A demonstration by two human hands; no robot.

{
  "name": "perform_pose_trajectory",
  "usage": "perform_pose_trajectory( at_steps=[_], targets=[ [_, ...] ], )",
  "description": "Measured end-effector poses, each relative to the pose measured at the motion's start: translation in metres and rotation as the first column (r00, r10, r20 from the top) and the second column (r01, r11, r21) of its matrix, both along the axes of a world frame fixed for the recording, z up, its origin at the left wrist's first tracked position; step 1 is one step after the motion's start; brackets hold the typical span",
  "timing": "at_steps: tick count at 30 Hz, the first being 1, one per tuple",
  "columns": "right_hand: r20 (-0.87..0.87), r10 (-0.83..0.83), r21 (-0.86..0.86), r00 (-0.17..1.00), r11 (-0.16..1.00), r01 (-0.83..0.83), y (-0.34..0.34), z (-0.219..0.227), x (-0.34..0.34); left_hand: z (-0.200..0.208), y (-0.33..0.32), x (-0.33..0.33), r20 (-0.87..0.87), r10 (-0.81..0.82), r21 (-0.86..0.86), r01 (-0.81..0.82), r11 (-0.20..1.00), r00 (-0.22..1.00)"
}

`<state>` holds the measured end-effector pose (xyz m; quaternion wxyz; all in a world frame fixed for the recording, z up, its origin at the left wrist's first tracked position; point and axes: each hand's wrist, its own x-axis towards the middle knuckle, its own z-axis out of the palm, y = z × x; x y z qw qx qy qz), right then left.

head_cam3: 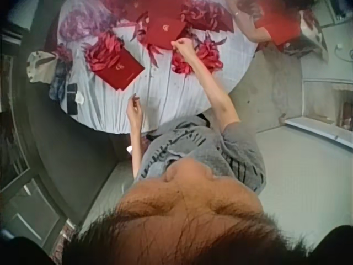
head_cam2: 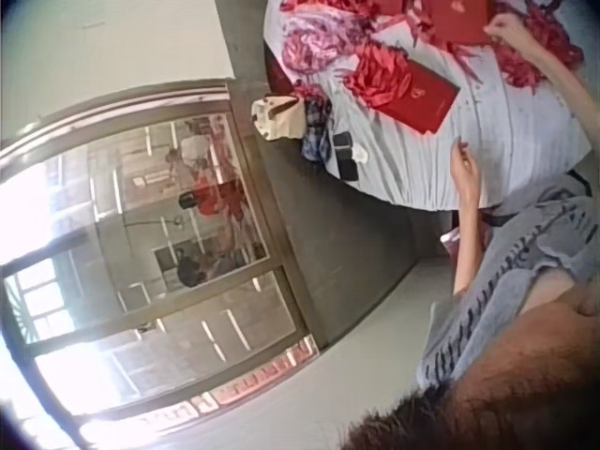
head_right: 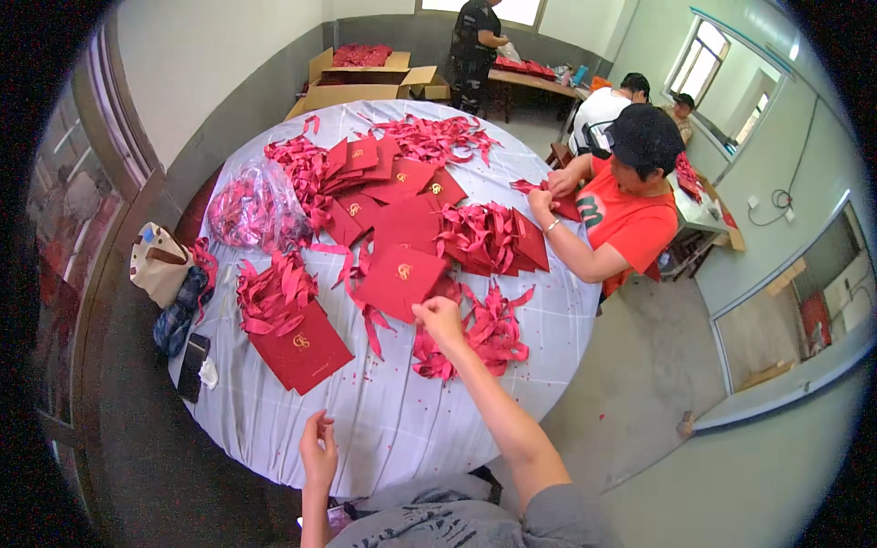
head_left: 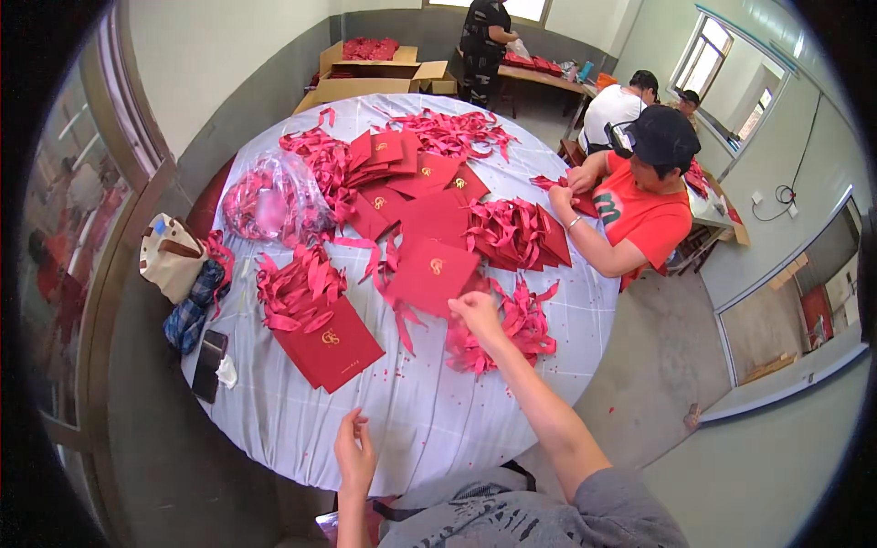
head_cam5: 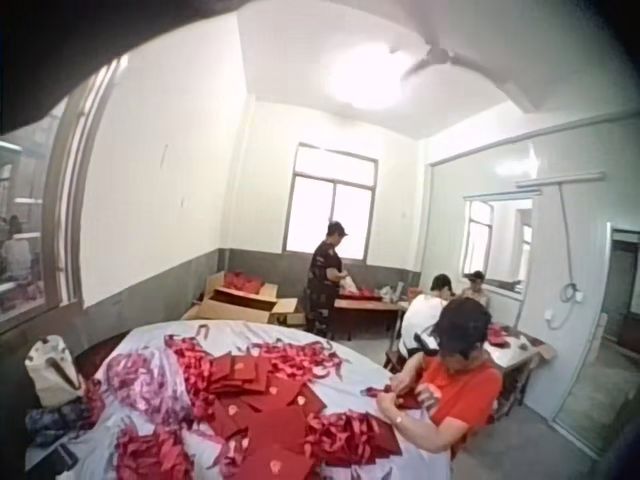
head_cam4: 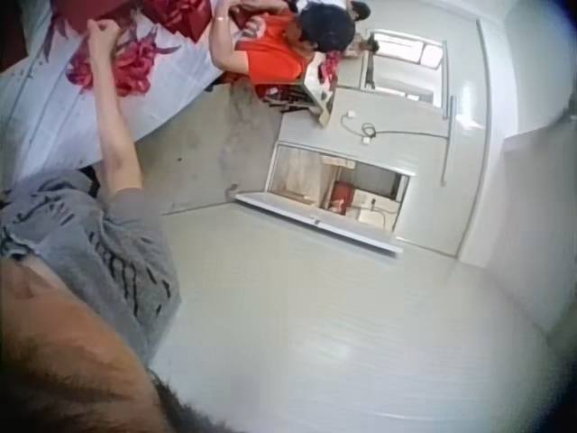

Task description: The person attaches ribbon handles to paper gift bags by threading ribbon strips through the slots on each bag by hand.

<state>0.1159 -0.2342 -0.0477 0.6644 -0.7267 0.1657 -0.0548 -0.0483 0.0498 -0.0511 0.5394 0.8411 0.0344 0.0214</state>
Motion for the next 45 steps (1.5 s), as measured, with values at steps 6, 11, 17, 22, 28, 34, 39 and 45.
perform_pose_trajectory(
  at_steps=[6,11,17,22,28,34,39,45],
  targets=[
    [-0.001,0.242,-0.022,0.97,0.97,-0.242,0.005,0.004,-0.145,0.041,-0.016,0.04,0.318,-0.184,0.179,0.132,0.975,0.93],
    [0.034,0.379,-0.315,0.925,0.882,-0.35,0.008,0.02,-0.215,0.05,-0.05,0.06,0.31,-0.423,0.247,0.357,0.901,0.852],
    [0.079,0.315,-0.374,0.946,0.889,-0.265,0.0,0.01,-0.233,0.046,-0.06,0.038,0.323,-0.522,0.332,0.422,0.844,0.789],
    [0.213,0.06,-0.462,0.975,0.885,0.047,0.019,0.033,-0.226,0.046,-0.066,0.007,0.436,-0.368,0.358,0.217,0.908,0.821],
    [0.256,0.401,-0.766,0.879,0.639,-0.068,0.035,0.07,-0.21,0.046,-0.075,-0.013,0.502,-0.377,0.336,0.226,0.914,0.778],
    [0.303,0.417,-0.82,0.857,0.572,0.011,0.035,0.07,-0.218,0.061,-0.074,-0.019,0.486,-0.486,0.607,0.12,0.786,0.727],
    [0.278,0.369,-0.847,0.887,0.53,0.044,0.038,0.08,-0.213,0.089,-0.067,-0.011,0.346,-0.608,0.693,0.243,0.679,0.714],
    [0.277,0.461,-0.751,0.843,0.651,-0.11,0.024,0.076,-0.197,0.085,-0.048,0.0,0.281,-0.602,0.586,0.363,0.724,0.748]
  ],
)
